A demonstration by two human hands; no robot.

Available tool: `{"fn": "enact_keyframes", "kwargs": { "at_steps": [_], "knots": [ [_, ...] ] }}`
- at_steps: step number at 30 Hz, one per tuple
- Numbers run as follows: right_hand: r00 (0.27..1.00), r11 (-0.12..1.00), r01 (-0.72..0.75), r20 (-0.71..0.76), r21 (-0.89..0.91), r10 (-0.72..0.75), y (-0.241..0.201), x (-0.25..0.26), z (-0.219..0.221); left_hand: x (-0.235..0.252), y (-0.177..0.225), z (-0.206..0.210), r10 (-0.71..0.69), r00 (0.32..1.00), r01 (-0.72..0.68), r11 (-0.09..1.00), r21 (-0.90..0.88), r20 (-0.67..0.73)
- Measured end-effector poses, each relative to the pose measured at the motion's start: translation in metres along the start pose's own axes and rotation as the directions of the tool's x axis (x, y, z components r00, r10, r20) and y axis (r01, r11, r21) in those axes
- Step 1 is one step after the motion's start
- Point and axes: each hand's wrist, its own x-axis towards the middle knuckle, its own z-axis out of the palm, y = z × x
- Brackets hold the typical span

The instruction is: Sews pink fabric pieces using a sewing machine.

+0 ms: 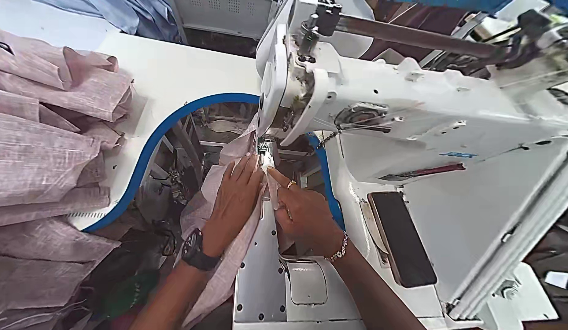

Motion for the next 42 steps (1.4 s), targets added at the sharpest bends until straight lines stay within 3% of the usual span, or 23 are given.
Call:
{"fn": "enact_keyframes", "kwargs": {
  "at_steps": [3,5,9,14,18,20,22,25,27,30,32,34,35,37,39,42],
  "knots": [
    [0.997,0.995,-0.076,0.029,0.063,0.075,-0.009,0.009,-0.001,-0.005,0.011,0.0,-0.071,0.997,0.069,0.993,-0.095,-0.017],
    [0.984,0.958,-0.175,0.073,0.226,0.163,-0.011,0.014,0.001,-0.009,0.011,0.003,-0.111,0.992,0.099,0.977,-0.19,-0.057],
    [0.969,0.769,-0.235,0.078,0.595,0.236,0.002,0.028,0.022,-0.002,0.01,0.003,-0.149,0.983,0.108,0.943,-0.314,-0.109],
    [0.932,0.783,-0.221,-0.111,0.582,0.346,-0.009,0.019,0.033,0.003,0.01,0.007,-0.133,0.985,0.091,0.94,-0.33,-0.108],
    [0.923,0.605,-0.24,-0.014,0.759,0.384,-0.001,0.021,0.028,0.005,0.012,0.009,-0.144,0.983,0.103,0.948,-0.3,-0.117],
    [0.927,0.602,-0.239,-0.006,0.762,0.376,0.0,0.02,0.025,0.006,0.012,0.01,-0.141,0.98,0.094,0.95,-0.298,-0.141],
    [0.926,0.7,-0.231,-0.068,0.675,0.371,-0.004,0.019,0.027,0.009,0.011,0.011,-0.144,0.976,0.092,0.952,-0.291,-0.165],
    [0.923,0.9,-0.225,-0.213,0.374,0.319,-0.02,0.018,0.031,0.013,0.011,0.016,-0.183,0.967,0.127,0.95,-0.287,-0.177],
    [0.909,0.957,-0.228,-0.313,0.179,0.275,-0.031,0.025,0.035,0.021,0.006,0.018,-0.174,0.962,0.116,0.957,-0.267,-0.208],
    [0.907,0.973,-0.23,-0.365,-0.013,0.21,-0.035,0.021,0.029,0.023,0.002,0.014,-0.189,0.96,0.123,0.948,-0.293,-0.206],
    [0.929,0.949,-0.302,-0.248,-0.086,0.274,-0.051,-0.013,-0.002,0.004,0.011,-0.017,-0.319,0.946,0.313,0.858,-0.407,0.055],
    [0.92,0.935,-0.345,-0.231,-0.085,0.318,-0.061,-0.05,-0.027,-0.022,0.018,-0.044,-0.387,0.875,0.483,0.753,-0.447,0.292],
    [0.929,0.935,-0.327,-0.225,-0.135,0.293,-0.054,-0.065,-0.038,-0.034,0.026,-0.047,-0.405,0.862,0.505,0.74,-0.444,0.306],
    [0.968,0.919,-0.174,-0.233,-0.353,0.094,-0.028,-0.075,-0.048,-0.051,0.039,-0.04,-0.4,0.908,0.415,0.813,-0.409,0.127],
    [0.986,0.861,-0.007,-0.145,-0.509,-0.078,-0.028,-0.062,-0.058,-0.051,0.045,-0.032,-0.359,0.933,0.321,0.86,-0.396,-0.023],
    [0.995,0.884,0.018,-0.081,-0.467,-0.063,-0.081,-0.05,-0.04,-0.059,0.05,-0.034,-0.31,0.95,0.292,0.831,-0.474,0.04]
  ]
}}
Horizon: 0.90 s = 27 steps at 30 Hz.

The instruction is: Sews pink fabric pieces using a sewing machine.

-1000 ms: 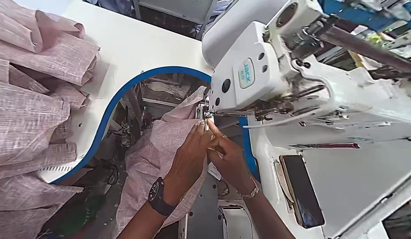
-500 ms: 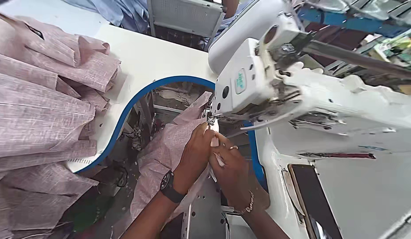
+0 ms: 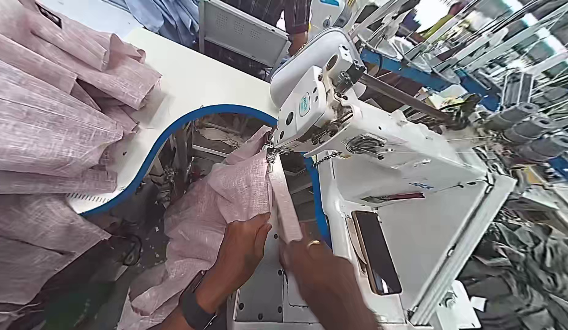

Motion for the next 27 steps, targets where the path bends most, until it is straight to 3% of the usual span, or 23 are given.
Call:
{"fn": "enact_keyframes", "kwargs": {
  "at_steps": [4,9,13,15,17,19,22,24,26,27],
  "knots": [
    [0.995,0.962,-0.094,0.062,0.255,0.081,-0.039,0.012,0.029,-0.002,-0.024,0.002,-0.083,0.994,0.099,0.969,-0.228,0.077],
    [0.984,0.947,-0.144,0.14,0.286,0.107,-0.025,0.036,0.042,0.026,-0.044,0.013,-0.136,0.983,0.179,0.848,-0.499,0.122],
    [0.953,0.879,-0.296,0.182,0.374,0.243,-0.017,0.044,0.049,0.045,-0.045,0.021,-0.173,0.982,0.184,0.818,-0.545,0.073],
    [0.935,0.827,-0.349,0.219,0.441,0.278,0.0,0.04,0.039,0.045,-0.038,0.018,-0.176,0.982,0.189,0.866,-0.462,0.071],
    [0.969,0.927,-0.233,0.155,0.292,0.194,0.009,0.038,0.025,0.033,-0.024,0.006,-0.157,0.982,0.181,0.941,-0.285,0.105],
    [0.988,0.981,-0.11,0.125,0.159,0.09,-0.008,0.033,0.026,0.015,-0.02,0.004,-0.086,0.994,0.097,0.982,-0.165,0.071],
    [0.997,0.998,-0.063,0.051,0.028,0.062,-0.032,0.034,0.044,0.014,-0.034,0.006,-0.103,0.989,0.135,0.929,-0.346,0.11],
    [0.957,0.987,-0.152,0.257,0.047,0.135,-0.035,0.049,0.04,0.03,-0.046,0.008,-0.113,0.984,0.167,0.867,-0.469,0.14],
    [0.792,0.928,-0.36,0.557,0.095,0.25,-0.036,0.07,0.032,0.043,-0.05,0.012,-0.124,0.984,0.169,0.872,-0.46,0.126],
    [0.759,0.893,-0.435,0.581,0.114,0.295,-0.036,0.071,0.033,0.046,-0.053,0.013,-0.116,0.987,0.156,0.879,-0.452,0.115]
  ]
}}
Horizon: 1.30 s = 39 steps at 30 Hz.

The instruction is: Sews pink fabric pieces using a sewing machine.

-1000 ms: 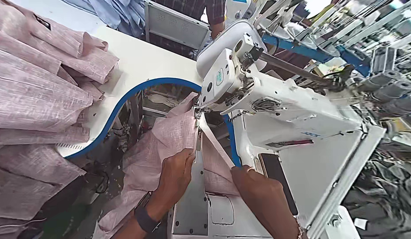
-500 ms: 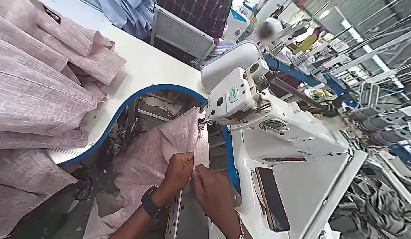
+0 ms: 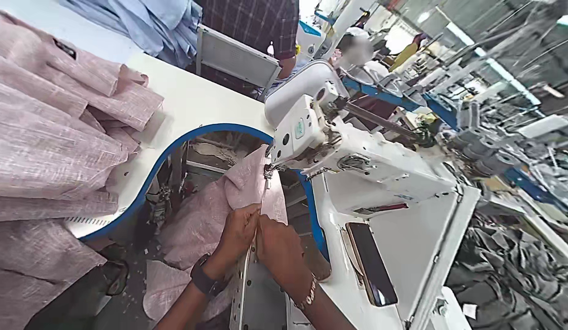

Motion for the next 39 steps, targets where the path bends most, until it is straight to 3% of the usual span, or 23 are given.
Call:
{"fn": "enact_keyframes", "kwargs": {
  "at_steps": [3,4,6,7,9,10,11,13,15,16,18,22,25,31,34,39],
  "knots": [
    [0.975,0.998,-0.025,-0.218,0.061,0.037,0.018,-0.025,0.016,-0.014,0.007,-0.009,0.0,0.999,0.005,0.993,0.119,-0.043],
    [0.988,0.998,-0.046,-0.148,0.048,0.053,0.03,-0.037,0.013,-0.031,0.01,-0.016,-0.012,0.999,0.022,0.982,0.189,-0.051],
    [0.964,0.997,-0.074,0.26,0.029,0.064,0.065,-0.038,0.005,-0.064,0.005,-0.033,-0.041,0.999,0.044,0.966,0.256,-0.016],
    [0.887,0.996,-0.033,0.461,0.089,-0.012,0.084,-0.024,0.013,-0.073,-0.001,-0.047,-0.069,0.998,0.066,0.961,0.267,0.005],
    [0.749,0.938,0.07,0.603,0.34,-0.275,0.118,0.007,0.047,-0.082,0.001,-0.056,-0.074,0.997,0.064,0.962,0.267,0.027],
    [0.712,0.897,0.099,0.599,0.43,-0.366,0.128,0.021,0.051,-0.081,0.012,-0.051,-0.036,0.999,0.025,0.968,0.251,0.036],
    [0.721,0.85,0.138,0.537,0.508,-0.438,0.136,0.033,0.051,-0.08,0.025,-0.043,0.014,0.999,-0.024,0.972,0.236,0.044],
    [0.786,0.754,0.29,0.304,0.589,-0.539,0.141,0.028,0.017,-0.082,0.041,-0.025,0.072,0.997,-0.077,0.974,0.212,0.035],
    [0.831,0.777,0.453,0.109,0.438,-0.546,0.116,-0.033,-0.037,-0.083,0.037,-0.009,0.09,0.995,-0.094,0.984,0.154,0.028],
    [0.872,0.85,0.452,0.066,0.272,-0.485,0.09,-0.075,-0.051,-0.085,0.031,-0.002,0.111,0.994,-0.112,0.98,0.165,0.017],
    [0.94,0.94,0.339,0.04,-0.043,-0.338,0.037,-0.122,-0.05,-0.089,0.027,0.005,0.125,0.992,-0.12,0.965,0.234,-0.006],
    [0.943,0.929,0.328,-0.004,-0.172,-0.334,-0.01,-0.108,-0.011,-0.076,0.023,0.008,0.113,0.992,-0.092,0.947,0.308,-0.051],
    [0.956,0.94,0.286,0.117,-0.189,-0.267,-0.007,-0.093,-0.019,-0.061,0.011,0.009,0.108,0.989,-0.087,0.978,0.19,-0.104],
    [0.975,0.95,0.207,0.133,-0.235,-0.18,-0.02,-0.062,-0.016,-0.023,-0.002,0.009,0.112,0.987,-0.107,0.993,0.056,-0.114],
    [0.986,0.951,0.166,0.058,-0.261,-0.156,-0.02,-0.059,-0.018,-0.025,0.005,0.009,0.131,0.987,-0.114,0.981,0.16,-0.097],
    [0.959,0.929,0.222,-0.107,-0.295,-0.263,-0.003,-0.051,-0.005,-0.036,0.011,0.007,0.272,0.961,-0.241,0.918,0.316,-0.056]
  ]
}}
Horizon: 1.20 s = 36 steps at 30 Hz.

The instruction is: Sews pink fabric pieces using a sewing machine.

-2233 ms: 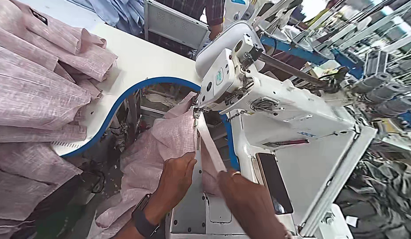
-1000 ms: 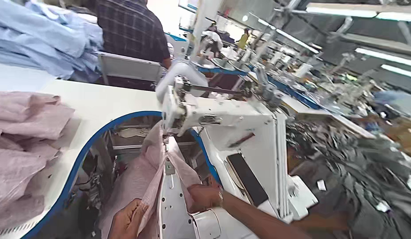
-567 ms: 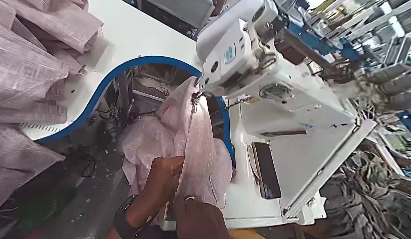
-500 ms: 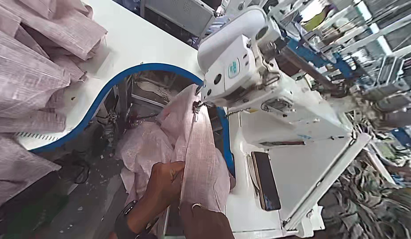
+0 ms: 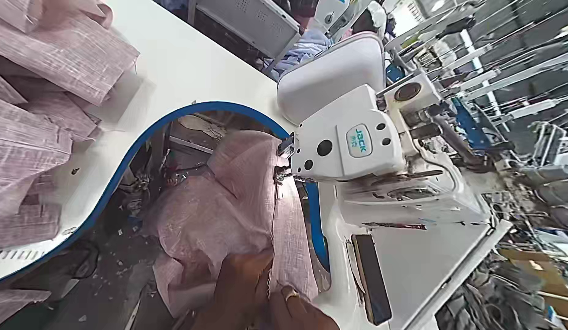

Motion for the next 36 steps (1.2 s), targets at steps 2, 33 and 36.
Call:
{"fn": "enact_keyframes", "kwargs": {
  "at_steps": [2,33,36],
  "knots": [
    [0.994,0.999,0.003,-0.112,-0.036,-0.007,0.006,0.005,0.006,0.007,-0.006,0.005,0.015,1.0,-0.015,1.0,-0.012,-0.016],
    [0.747,0.824,-0.483,0.629,0.295,0.213,0.14,0.01,0.095,0.003,0.005,-0.006,-0.076,0.997,0.074,0.993,0.087,0.021],
    [0.94,0.667,-0.341,0.223,0.662,0.259,0.159,-0.011,0.088,0.009,0.005,-0.01,-0.107,0.991,0.1,0.991,0.087,0.077]
  ]
}}
